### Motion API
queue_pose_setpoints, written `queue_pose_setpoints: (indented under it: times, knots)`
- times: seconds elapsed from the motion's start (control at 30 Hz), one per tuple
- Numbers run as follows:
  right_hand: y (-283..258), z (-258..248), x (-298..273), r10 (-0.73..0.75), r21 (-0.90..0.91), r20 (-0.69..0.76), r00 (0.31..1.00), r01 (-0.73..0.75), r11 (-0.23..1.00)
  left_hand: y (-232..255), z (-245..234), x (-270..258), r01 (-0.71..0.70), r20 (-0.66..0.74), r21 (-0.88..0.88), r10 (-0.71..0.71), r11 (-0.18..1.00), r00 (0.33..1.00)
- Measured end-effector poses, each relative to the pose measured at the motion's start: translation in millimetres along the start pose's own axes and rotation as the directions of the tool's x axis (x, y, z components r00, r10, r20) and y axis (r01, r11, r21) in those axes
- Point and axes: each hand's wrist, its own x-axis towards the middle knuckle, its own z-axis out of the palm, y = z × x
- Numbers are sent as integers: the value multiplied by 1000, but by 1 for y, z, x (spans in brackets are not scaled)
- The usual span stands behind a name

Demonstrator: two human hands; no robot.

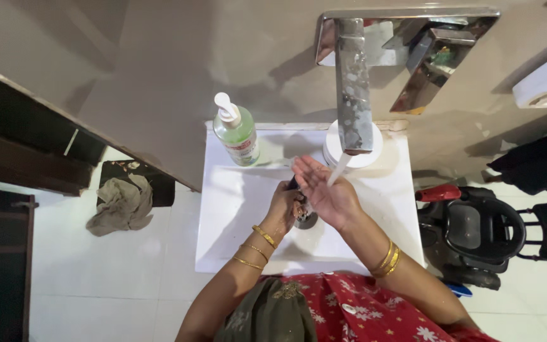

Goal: The person wipes the sink basin, the faucet, and the surrounding walls using a dark cloth, then applies liquid soap from a dispenser and washes their hands under the running tap.

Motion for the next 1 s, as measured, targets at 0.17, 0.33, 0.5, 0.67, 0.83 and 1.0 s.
queue_pose_setpoints:
  times: [0.17,0.33,0.5,0.67,0.83,1.0]
  knots:
    - [5,-10,5,-14,-12,5,1000,14,1000,23,10,-11,63,99,168,-80,984,992]
    - [19,-42,1,6,-24,-14,1000,-6,1000,-21,-27,35,129,165,139,-151,982,975]
    - [-7,-47,-15,54,-809,11,998,-23,588,-47,-20,36,265,314,19,-257,964,914]
    - [-35,-40,-37,24,-908,182,983,159,389,-17,20,-11,237,504,98,-254,967,826]
    - [-51,-29,-48,-78,-969,139,987,152,196,-40,27,6,269,285,103,-288,958,914]
    - [-67,-23,-55,-135,-987,160,978,160,-9,-43,6,22,348,281,44,-346,936,895]
